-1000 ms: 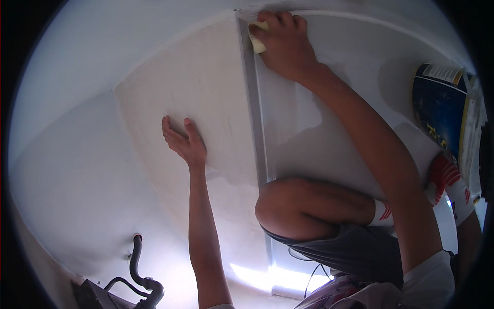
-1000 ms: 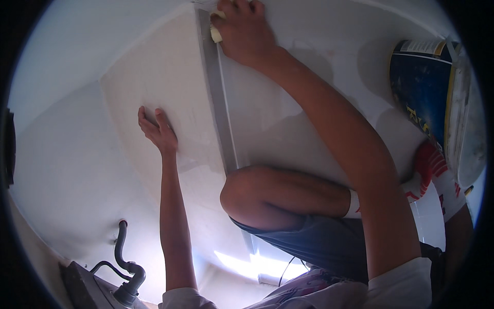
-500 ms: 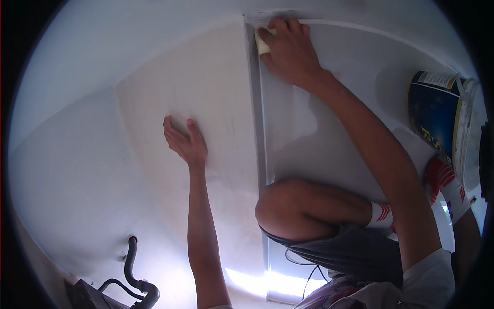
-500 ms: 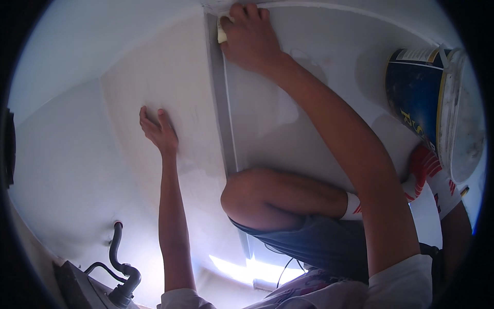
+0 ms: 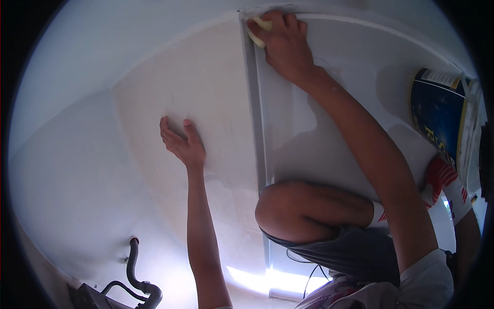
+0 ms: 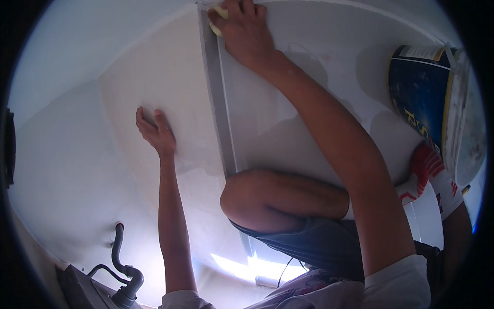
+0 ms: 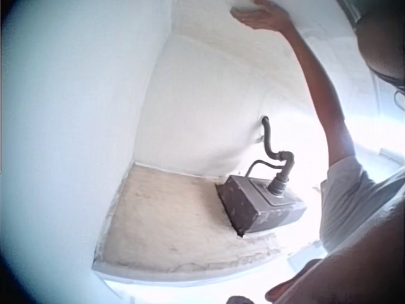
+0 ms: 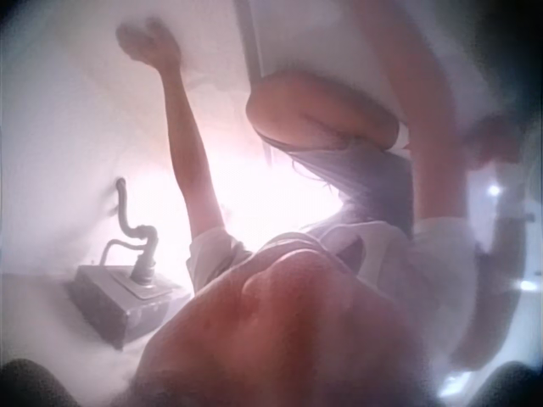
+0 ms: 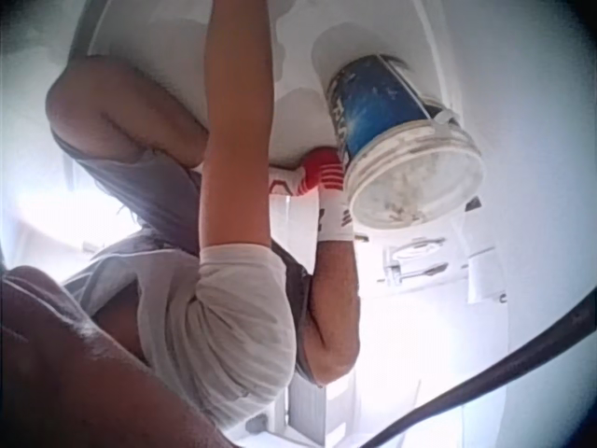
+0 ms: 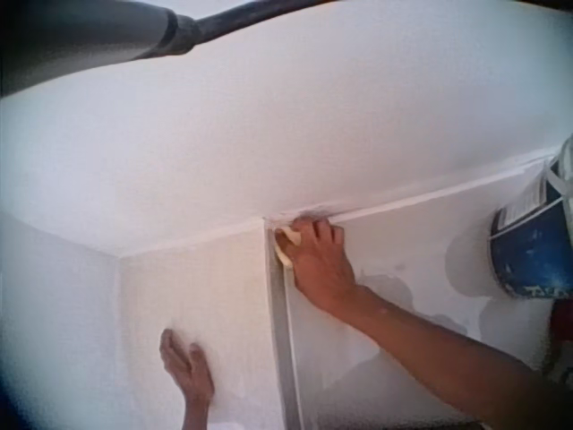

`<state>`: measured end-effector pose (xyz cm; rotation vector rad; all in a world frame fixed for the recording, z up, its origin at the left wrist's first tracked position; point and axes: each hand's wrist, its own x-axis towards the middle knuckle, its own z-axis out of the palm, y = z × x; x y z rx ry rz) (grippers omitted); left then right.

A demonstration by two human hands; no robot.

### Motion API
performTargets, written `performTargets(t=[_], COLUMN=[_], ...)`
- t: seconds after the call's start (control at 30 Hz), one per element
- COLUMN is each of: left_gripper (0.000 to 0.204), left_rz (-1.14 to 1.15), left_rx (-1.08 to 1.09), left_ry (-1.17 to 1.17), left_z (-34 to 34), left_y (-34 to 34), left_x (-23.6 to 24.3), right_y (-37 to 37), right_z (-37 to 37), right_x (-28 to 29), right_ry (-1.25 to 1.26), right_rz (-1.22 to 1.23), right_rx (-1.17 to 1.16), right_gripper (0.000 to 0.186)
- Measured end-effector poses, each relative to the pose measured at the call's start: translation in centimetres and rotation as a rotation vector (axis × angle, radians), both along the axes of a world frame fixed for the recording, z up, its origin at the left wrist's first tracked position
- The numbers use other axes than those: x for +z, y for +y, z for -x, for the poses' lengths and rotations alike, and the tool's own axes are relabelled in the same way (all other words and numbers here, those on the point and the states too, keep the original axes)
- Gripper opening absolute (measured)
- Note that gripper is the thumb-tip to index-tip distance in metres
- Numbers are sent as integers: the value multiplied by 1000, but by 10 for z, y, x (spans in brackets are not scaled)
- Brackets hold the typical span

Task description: Applying and smoothing grout in tile joints on a wall and ceiling edge.

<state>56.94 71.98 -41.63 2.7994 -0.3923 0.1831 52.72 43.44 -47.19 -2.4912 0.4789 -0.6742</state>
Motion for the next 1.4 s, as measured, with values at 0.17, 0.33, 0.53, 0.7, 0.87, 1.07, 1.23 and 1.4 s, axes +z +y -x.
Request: performTargets(t=[0.17,0.33,0.53,0.7,0.87,1.07,1.23,1.4], left_gripper=[60,60,62,63,61,62,58,58], left_rz=[-21,-7,1,-5,-10,0,-42,-21], left_rx=[-17,-33,-19,-17,-39,-17,-7,-48], left_ry=[-22,-27,-10,-35,-44,3,-55,-41], left_z=[1,0,-1,-1,1,0,1,1], left_y=[3,-1,-2,3,2,-3,0,-1], left_x=[2,1,1,0,1,1,2,0], right_y=[2,-3,-1,-3,1,-3,-6,1], right_z=[2,-2,-5,-1,3,-4,0,-3], right_x=[-2,-7,1,-1,-5,-1,-2,0], right_ry=[34,-284,-36,56,-57,10,107,-82], right_rz=[-15,-83,-3,71,-34,25,34,-15], right_rx=[-10,-19,-32,5,-95,-29,42,-73], right_gripper=[49,49,48,49,49,48,47,48])
